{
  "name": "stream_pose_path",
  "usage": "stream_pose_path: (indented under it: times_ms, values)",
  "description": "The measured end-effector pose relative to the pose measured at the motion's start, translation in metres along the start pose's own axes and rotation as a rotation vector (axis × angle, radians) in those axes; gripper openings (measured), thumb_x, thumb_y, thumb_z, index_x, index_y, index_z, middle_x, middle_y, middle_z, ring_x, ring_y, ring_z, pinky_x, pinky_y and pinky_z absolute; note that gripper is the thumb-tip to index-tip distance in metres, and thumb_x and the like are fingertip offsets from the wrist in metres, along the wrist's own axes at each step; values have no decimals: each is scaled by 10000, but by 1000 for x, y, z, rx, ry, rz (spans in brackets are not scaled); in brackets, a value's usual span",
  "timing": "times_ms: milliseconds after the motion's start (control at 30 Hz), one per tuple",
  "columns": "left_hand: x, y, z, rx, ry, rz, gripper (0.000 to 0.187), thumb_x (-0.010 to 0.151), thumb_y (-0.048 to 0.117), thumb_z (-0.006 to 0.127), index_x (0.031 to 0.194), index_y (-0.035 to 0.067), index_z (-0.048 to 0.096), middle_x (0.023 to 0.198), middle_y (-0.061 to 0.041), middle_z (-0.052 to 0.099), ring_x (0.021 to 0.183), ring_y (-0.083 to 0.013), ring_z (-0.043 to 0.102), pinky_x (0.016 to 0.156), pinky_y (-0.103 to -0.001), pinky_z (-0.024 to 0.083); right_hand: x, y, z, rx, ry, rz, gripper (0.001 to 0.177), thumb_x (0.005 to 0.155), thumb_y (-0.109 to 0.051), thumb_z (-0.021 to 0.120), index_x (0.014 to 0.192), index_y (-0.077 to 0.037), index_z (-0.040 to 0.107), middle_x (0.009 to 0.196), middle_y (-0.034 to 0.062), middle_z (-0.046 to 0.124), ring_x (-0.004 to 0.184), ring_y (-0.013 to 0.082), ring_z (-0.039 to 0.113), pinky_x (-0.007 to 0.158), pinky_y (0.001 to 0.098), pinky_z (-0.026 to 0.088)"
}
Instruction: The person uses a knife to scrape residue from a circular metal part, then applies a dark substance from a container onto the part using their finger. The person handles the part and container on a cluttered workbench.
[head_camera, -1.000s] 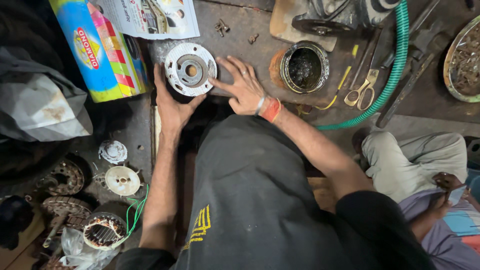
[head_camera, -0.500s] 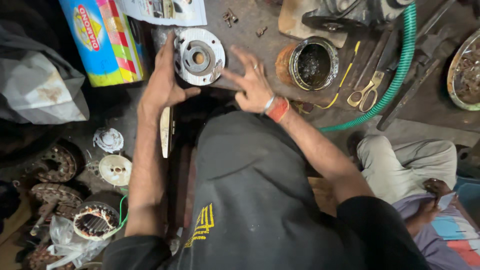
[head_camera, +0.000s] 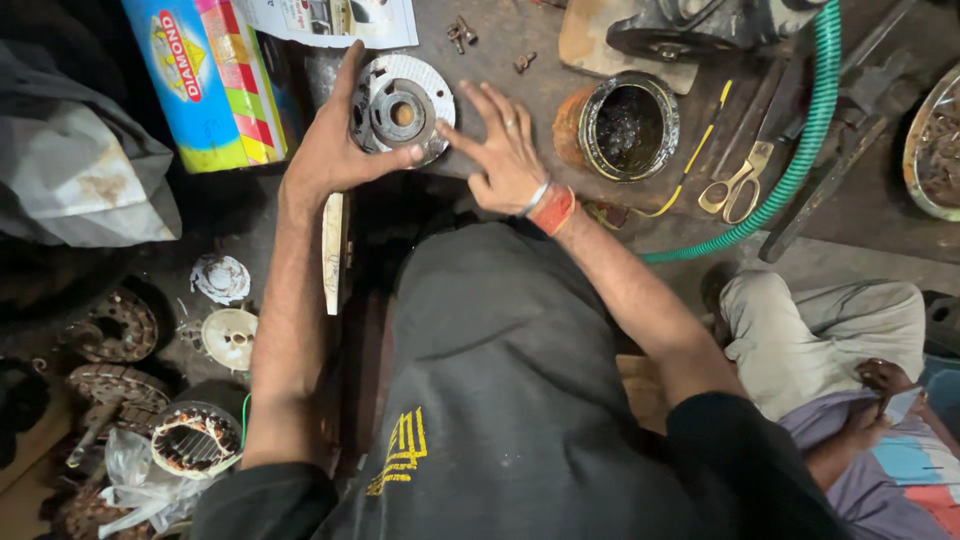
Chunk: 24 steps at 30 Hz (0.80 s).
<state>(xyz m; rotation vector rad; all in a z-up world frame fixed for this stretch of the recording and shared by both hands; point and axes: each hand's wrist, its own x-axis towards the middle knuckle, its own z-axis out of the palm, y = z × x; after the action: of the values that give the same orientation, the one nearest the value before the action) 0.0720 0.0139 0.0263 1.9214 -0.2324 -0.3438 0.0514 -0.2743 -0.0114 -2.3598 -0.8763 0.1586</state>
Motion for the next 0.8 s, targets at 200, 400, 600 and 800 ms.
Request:
stream_pose_path:
  times_ms: [200,400,600,800]
  values:
    - [15,-2,5,-42,90,52,1044,897,303,877,1620,-96,239,1574,-300,497,1486,-336,518,1258,-404,397,2,-1,-7,88,-14,37,790,718,-161,598,1501,-268,602,1683,201,252,1550,451,238,1251,639,234]
    - [-8,-7,18,4,495,-128,439,1102,196,606,1450,-50,503,1264,-228,731,1182,-296,737,1046,-376,568,-4,-2,3,59,-37,-30,809,699,-174,622,1500,-280,600,1675,202,235,1541,460,207,1236,651,212]
    - [-21,-18,22,98,512,-346,314,1062,194,586,1215,-62,685,1107,-242,750,1024,-293,748,921,-373,562,3,9,2,64,-19,88,817,739,-156,607,1545,-285,594,1717,216,194,1586,467,146,1272,664,189]
    - [-3,-31,24,113,570,-251,261,1000,147,661,1148,-59,724,1050,-211,740,961,-283,757,860,-359,583,-3,7,0,29,-84,25,815,681,-166,623,1480,-326,620,1682,191,207,1557,450,148,1229,669,191]
